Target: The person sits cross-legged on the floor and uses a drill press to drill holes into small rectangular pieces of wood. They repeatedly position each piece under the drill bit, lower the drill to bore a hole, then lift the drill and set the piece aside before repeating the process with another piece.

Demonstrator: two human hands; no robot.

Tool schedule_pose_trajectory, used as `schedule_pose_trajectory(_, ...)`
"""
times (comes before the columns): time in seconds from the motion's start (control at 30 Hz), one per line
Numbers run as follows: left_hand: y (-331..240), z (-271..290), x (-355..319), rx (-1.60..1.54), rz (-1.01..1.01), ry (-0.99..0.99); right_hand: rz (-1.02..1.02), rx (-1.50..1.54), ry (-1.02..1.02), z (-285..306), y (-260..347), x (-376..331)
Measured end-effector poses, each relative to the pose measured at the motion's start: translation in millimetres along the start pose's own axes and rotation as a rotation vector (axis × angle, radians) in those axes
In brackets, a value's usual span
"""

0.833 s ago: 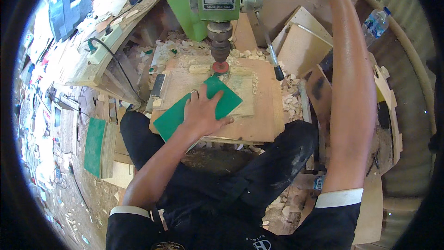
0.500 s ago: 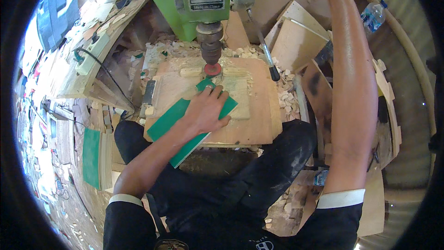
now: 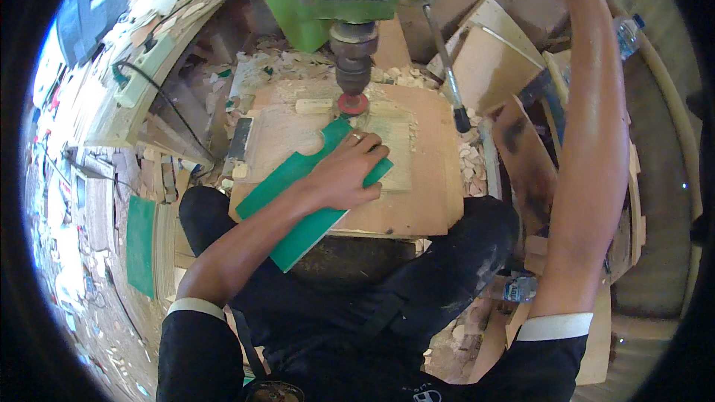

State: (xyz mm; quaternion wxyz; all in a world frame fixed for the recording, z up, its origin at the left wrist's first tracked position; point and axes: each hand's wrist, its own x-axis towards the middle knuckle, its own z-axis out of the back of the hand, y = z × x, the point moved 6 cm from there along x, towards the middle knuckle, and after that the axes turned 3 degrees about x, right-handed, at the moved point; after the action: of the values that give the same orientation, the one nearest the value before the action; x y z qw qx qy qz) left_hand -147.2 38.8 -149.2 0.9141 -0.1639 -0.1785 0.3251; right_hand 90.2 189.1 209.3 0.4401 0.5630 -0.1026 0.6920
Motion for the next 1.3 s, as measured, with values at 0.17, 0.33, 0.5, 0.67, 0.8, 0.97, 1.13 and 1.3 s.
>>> schedule_pose_trajectory(0.17,3,-2,3,-0.057,0.021,0.042,-0.025,0.013,0.005,3,19,-10)
schedule_pose_trajectory(0.33,4,-4,1,-0.079,0.015,0.059,0.111,0.001,-0.097,16,48,-40)
schedule_pose_trajectory(0.5,0,-2,-4,-0.085,-0.062,0.057,0.097,-0.108,-0.142,26,58,-61)
schedule_pose_trajectory(0.67,-1,-2,-5,-0.115,-0.103,0.096,-0.046,0.027,-0.105,37,61,-96)
schedule_pose_trajectory(0.8,-2,-1,-5,-0.111,-0.125,0.101,-0.147,0.116,-0.144,45,64,-139)
schedule_pose_trajectory(0.97,0,-4,-5,-0.106,-0.132,0.104,-0.201,0.140,-0.161,44,70,-181)
schedule_pose_trajectory(1.13,2,-6,-4,-0.098,-0.164,0.124,-0.284,0.081,-0.151,45,65,-211)
schedule_pose_trajectory(1.3,2,-8,-4,-0.092,-0.166,0.133,-0.134,-0.056,-0.089,44,64,-223)
